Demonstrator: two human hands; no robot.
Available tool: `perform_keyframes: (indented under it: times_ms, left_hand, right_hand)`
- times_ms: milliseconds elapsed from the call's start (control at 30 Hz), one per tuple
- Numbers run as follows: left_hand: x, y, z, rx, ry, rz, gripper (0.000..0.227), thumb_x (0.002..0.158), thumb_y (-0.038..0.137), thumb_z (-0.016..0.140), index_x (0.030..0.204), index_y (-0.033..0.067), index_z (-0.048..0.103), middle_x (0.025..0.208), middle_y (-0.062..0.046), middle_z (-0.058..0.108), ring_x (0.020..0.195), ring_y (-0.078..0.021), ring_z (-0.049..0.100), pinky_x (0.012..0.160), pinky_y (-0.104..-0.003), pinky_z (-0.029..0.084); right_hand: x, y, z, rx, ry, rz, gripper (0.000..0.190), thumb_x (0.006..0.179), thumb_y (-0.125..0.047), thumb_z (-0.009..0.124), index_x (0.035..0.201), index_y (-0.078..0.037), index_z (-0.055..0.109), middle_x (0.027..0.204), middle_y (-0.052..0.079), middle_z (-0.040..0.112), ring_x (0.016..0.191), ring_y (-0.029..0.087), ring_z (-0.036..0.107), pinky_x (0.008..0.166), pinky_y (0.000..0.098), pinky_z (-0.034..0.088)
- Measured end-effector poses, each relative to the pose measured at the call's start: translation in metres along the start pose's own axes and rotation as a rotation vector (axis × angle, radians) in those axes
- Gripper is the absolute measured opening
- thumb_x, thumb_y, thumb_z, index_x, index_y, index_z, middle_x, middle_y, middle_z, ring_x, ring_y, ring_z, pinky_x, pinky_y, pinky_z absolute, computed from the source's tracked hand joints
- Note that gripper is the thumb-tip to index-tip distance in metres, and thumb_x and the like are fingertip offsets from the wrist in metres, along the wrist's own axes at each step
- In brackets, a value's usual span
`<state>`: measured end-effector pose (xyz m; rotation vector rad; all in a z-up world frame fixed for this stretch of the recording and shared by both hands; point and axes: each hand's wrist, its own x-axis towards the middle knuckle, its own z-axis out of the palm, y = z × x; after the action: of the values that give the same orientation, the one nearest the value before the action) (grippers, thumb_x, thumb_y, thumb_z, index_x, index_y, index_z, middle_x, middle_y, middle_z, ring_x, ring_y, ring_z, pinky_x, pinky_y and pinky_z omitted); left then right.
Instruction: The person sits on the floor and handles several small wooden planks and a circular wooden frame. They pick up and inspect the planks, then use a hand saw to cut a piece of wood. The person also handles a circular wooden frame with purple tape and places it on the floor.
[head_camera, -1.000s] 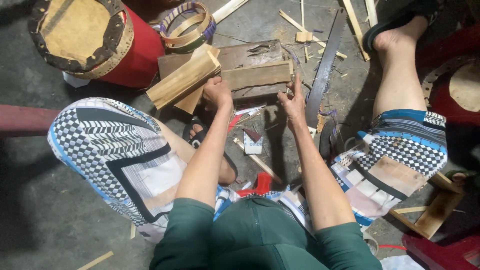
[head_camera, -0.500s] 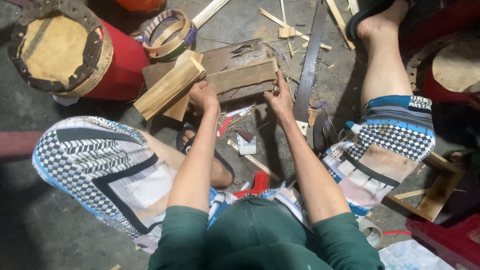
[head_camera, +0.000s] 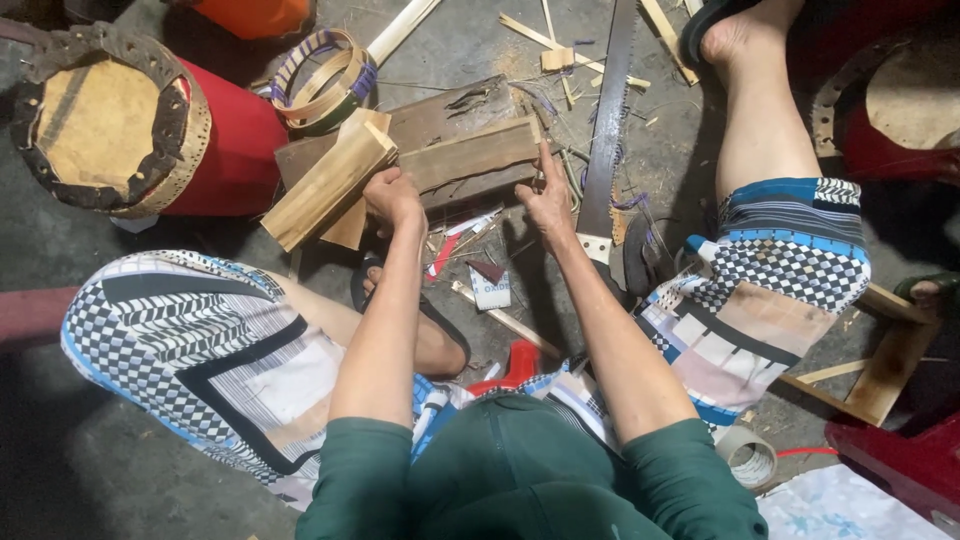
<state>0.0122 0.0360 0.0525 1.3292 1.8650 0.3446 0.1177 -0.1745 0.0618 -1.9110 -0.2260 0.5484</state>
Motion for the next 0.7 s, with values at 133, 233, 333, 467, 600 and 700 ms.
perform_keyframes:
  times_ms: [133,233,333,467,600,700]
  left_hand:
    - [-0.006,0.004,-0.004,0.027,-0.011,0.003,0.02,0.08,0.026,0.078,0.099,0.0267,0.078,0.102,0.005,0.076,0.113,-0.0266,0.071,0.109,-0.059,0.027]
    - [-0.009,0.005,-0.006,0.016,0.003,0.008,0.02,0.079,0.025,0.079,0.099,0.0254,0.079,0.101,0.004,0.076,0.112,-0.0274,0.071,0.108,-0.06,0.027]
    - [-0.011,0.006,-0.009,-0.006,0.01,0.007,0.021,0.078,0.024,0.078,0.099,0.0249,0.079,0.1,0.002,0.076,0.11,-0.0278,0.072,0.108,-0.058,0.027]
    - [-0.004,0.002,-0.001,-0.042,0.004,0.0,0.025,0.076,0.022,0.079,0.101,0.0229,0.079,0.101,0.0,0.076,0.111,-0.0288,0.071,0.11,-0.06,0.026]
    - [0.013,-0.014,0.017,-0.056,0.005,-0.012,0.026,0.074,0.023,0.08,0.101,0.0254,0.079,0.1,0.004,0.077,0.11,-0.0265,0.072,0.11,-0.06,0.026]
    - [0.002,-0.003,0.007,-0.049,0.022,-0.01,0.025,0.075,0.023,0.08,0.1,0.0245,0.08,0.1,0.002,0.076,0.108,-0.0277,0.072,0.108,-0.057,0.029]
  right_hand:
    - [-0.001,0.001,0.0,0.025,0.007,0.014,0.089,0.076,-0.011,0.075,0.156,-0.027,0.041,0.135,0.012,0.06,0.114,0.033,0.069,0.098,0.0343,0.059]
    - [-0.001,0.001,-0.001,0.028,0.007,0.011,0.089,0.076,-0.012,0.077,0.156,-0.027,0.041,0.134,0.012,0.06,0.113,0.033,0.069,0.098,0.0344,0.059]
    - [-0.001,0.001,-0.002,0.018,0.004,0.006,0.089,0.076,-0.012,0.077,0.156,-0.029,0.042,0.134,0.012,0.06,0.113,0.033,0.068,0.098,0.0366,0.059]
    - [-0.003,-0.002,-0.001,0.034,0.002,0.017,0.088,0.077,-0.011,0.076,0.156,-0.028,0.042,0.135,0.012,0.06,0.113,0.032,0.068,0.098,0.0362,0.058]
    - [0.002,0.011,0.002,0.012,0.008,0.027,0.089,0.077,-0.014,0.077,0.157,-0.029,0.04,0.134,0.011,0.061,0.112,0.029,0.069,0.097,0.0352,0.059]
    - [-0.002,-0.001,0.001,0.015,0.018,0.024,0.088,0.076,-0.013,0.077,0.156,-0.029,0.042,0.133,0.011,0.061,0.111,0.03,0.069,0.098,0.035,0.058]
